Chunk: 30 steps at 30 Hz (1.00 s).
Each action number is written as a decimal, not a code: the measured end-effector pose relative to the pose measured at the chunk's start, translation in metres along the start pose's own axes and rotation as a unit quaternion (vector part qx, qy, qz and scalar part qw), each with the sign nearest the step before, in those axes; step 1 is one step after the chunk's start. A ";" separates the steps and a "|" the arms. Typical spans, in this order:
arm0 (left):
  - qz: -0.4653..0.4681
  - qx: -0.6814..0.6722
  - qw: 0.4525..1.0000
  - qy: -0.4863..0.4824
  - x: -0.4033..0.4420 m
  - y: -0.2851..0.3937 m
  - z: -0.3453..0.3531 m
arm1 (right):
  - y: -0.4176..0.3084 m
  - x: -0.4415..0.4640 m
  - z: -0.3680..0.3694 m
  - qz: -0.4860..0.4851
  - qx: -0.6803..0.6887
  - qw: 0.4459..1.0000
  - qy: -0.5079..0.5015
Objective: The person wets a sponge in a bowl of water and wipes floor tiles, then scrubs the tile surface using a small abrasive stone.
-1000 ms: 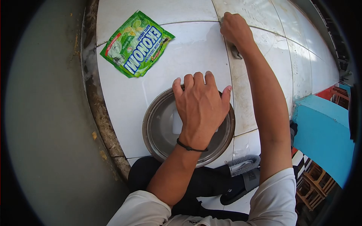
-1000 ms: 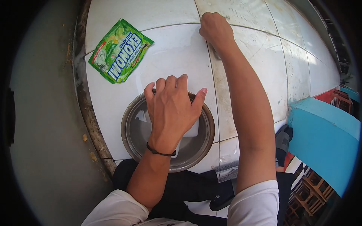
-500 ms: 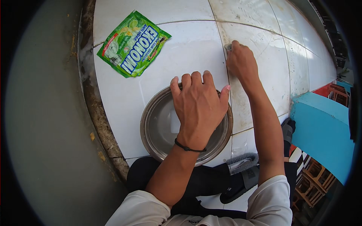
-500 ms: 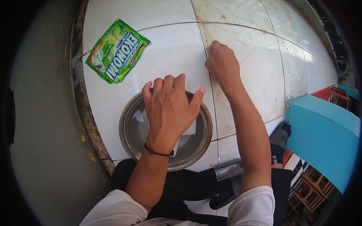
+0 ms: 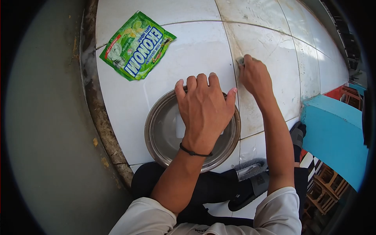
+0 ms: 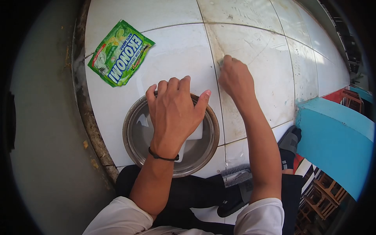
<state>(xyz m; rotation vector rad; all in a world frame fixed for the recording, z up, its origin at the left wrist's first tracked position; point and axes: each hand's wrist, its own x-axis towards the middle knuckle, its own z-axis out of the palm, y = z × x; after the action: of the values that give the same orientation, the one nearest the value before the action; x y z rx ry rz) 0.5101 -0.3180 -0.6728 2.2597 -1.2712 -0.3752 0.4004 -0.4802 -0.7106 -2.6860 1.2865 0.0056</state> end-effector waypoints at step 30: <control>0.006 -0.004 1.000 -0.001 -0.001 0.000 -0.003 | -0.004 -0.009 0.012 0.032 0.017 0.999 0.032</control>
<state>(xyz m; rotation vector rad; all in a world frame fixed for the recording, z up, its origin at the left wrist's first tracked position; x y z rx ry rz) 0.5107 -0.3160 -0.6708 2.2457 -1.2816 -0.3775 0.3990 -0.4687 -0.7209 -2.6360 1.3775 -0.0955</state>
